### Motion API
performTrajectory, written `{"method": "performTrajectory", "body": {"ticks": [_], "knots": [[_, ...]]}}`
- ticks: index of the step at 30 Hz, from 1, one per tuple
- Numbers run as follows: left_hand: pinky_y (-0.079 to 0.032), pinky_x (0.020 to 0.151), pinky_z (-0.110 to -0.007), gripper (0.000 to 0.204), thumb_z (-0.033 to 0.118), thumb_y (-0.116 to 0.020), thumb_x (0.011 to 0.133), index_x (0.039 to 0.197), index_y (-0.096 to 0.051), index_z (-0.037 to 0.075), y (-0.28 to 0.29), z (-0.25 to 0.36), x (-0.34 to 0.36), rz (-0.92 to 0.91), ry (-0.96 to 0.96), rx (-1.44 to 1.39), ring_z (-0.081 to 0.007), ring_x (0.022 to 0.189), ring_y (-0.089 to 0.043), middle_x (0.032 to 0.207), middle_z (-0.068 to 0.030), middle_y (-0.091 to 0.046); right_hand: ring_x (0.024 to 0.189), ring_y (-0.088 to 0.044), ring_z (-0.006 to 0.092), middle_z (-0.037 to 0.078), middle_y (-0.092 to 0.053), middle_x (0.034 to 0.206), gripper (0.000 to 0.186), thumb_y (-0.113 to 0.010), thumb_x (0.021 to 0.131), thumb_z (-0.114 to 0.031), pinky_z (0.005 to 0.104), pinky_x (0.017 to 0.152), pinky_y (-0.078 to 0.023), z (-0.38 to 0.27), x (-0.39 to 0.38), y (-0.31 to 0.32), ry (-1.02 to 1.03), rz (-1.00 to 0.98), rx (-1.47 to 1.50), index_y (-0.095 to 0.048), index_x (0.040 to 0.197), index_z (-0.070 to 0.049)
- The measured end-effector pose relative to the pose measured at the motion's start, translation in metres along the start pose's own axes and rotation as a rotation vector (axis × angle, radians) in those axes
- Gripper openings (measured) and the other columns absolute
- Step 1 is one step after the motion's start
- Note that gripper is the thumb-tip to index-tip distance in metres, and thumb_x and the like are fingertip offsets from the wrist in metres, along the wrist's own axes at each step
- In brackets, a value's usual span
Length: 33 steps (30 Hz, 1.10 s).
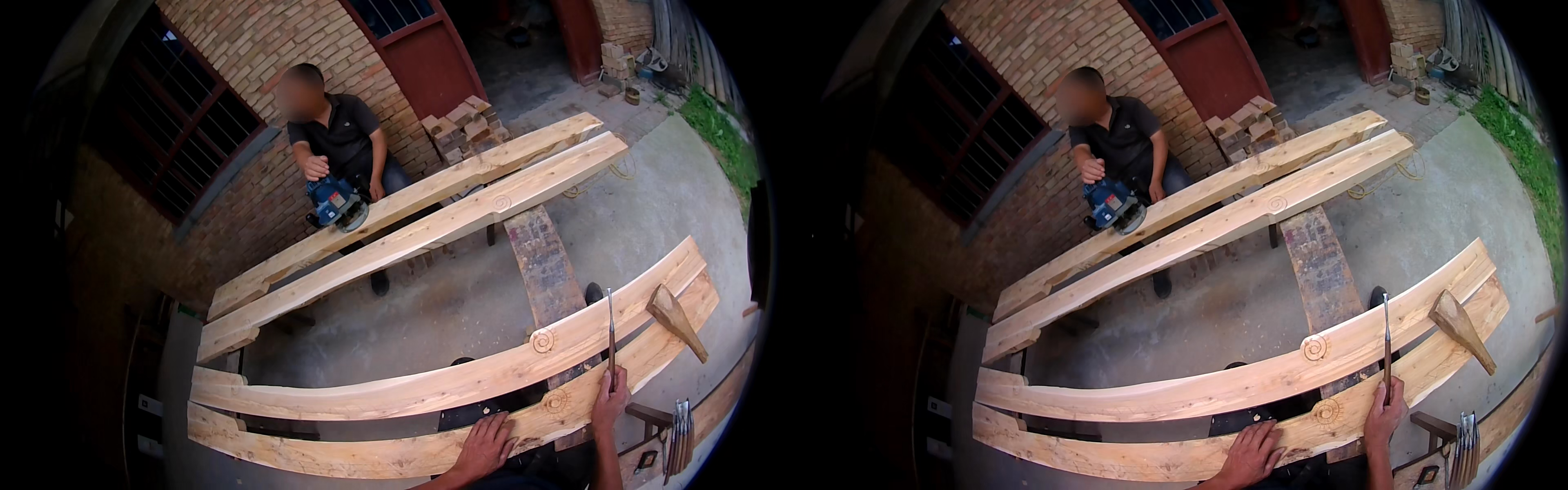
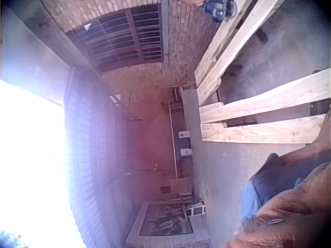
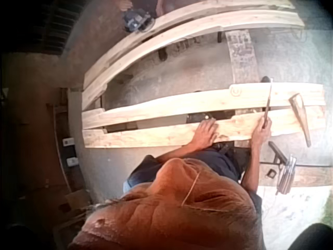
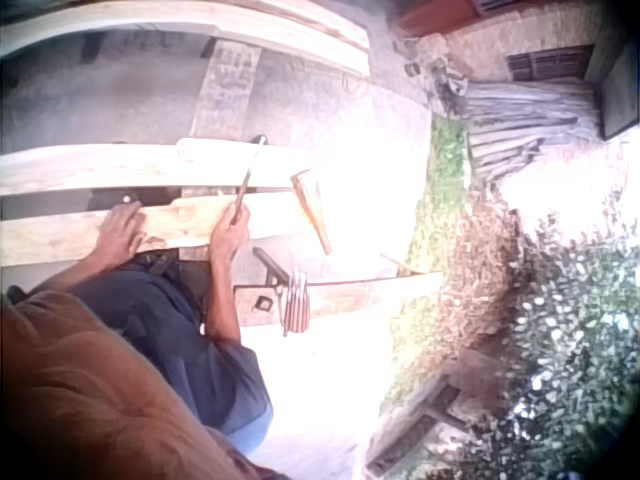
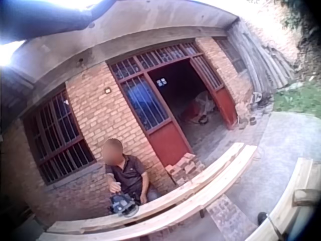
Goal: The person carves decorative spiral patterns into the surface of wooden planks using a chisel and a wooden mallet.
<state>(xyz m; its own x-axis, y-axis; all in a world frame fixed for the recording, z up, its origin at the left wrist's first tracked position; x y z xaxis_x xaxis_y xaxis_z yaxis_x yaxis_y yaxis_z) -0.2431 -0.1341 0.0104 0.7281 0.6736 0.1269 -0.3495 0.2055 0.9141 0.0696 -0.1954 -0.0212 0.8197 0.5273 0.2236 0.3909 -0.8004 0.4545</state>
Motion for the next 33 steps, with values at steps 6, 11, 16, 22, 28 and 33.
{"method": "performTrajectory", "body": {"ticks": [6,11,16,22,28,33], "knots": [[-0.05,0.118,-0.051,0.055,0.027,-0.08,0.102,0.147,-0.064,0.002,0.005,0.004,0.016,0.013,0.003,-0.098,-0.04,0.135,-0.064,0.151,-0.0192,-0.066,0.064,-0.059,0.0091,0.004,-0.068,0.084,0.011,-0.062,0.115,-0.014,0.0256,0.058,-0.047,-0.009,-0.014,0.012,-0.359,-0.108,0.503,-0.065,0.117,-0.003],[-0.052,0.114,-0.054,0.072,0.016,-0.088,0.091,0.154,-0.057,-0.003,0.033,-0.003,0.056,0.084,-0.008,-0.155,-0.0445,0.129,-0.068,0.142,-0.0268,-0.07,0.059,-0.061,0.0066,0.005,-0.074,0.091,0.013,-0.06,0.117,-0.015,0.0224,0.055,-0.048,-0.086,-0.071,0.0,-0.675,-0.41,0.638,-0.063,0.118,-0.002],[-0.059,0.103,-0.051,0.084,0.006,-0.092,0.084,0.158,-0.054,-0.002,0.024,0.01,0.107,0.081,-0.226,-0.216,-0.0443,0.12,-0.072,0.131,-0.0265,-0.072,0.063,-0.067,0.008,0.007,-0.08,0.097,0.015,-0.063,0.115,-0.012,0.0231,0.056,-0.049,-0.107,-0.113,0.008,-0.828,-0.707,0.656,-0.064,0.125,-0.001],[-0.057,0.086,-0.044,0.054,0.021,-0.088,0.091,0.141,-0.074,0.011,0.009,0.017,0.134,0.033,-0.326,-0.137,-0.033,0.102,-0.071,0.112,-0.0111,-0.073,0.068,-0.068,0.0052,0.002,-0.081,0.09,0.023,-0.074,0.111,-0.019,0.0245,0.061,-0.052,-0.118,-0.109,0.014,-0.758,-0.891,0.505,-0.068,0.125,-0.001],[-0.052,0.077,-0.041,0.037,0.034,-0.081,0.098,0.13,-0.077,0.015,0.007,0.009,0.148,0.116,-0.362,-0.112,-0.027,0.093,-0.065,0.1,-0.0057,-0.065,0.08,-0.08,0.0227,0.011,-0.082,0.103,0.05,-0.089,0.096,-0.026,0.0302,0.068,-0.06,-0.105,-0.103,0.017,-0.045,-0.721,0.052,-0.069,0.137,-0.005],[-0.051,0.075,-0.04,0.025,0.035,-0.078,0.1,0.116,-0.077,0.016,-0.009,0.01,0.151,0.048,-0.351,-0.057,-0.0244,0.087,-0.061,0.095,-0.0039,-0.061,0.088,-0.081,0.029,0.012,-0.08,0.115,0.061,-0.095,0.086,-0.034,0.0342,0.072,-0.063,-0.123,-0.069,0.005,0.301,-0.494,-0.203,-0.072,0.138,-0.009]]}}
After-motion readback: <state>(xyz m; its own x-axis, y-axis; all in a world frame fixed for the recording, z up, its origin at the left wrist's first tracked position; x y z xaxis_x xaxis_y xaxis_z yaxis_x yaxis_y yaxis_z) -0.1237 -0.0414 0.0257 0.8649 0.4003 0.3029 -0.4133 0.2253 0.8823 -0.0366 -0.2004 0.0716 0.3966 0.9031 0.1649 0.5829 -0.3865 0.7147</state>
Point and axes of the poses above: each hand's wrist, its own x-axis towards the middle knuckle, its own y-axis out of the back of the hand, z = x × y, the point moved 4 cm from there along x, towards the middle knuckle
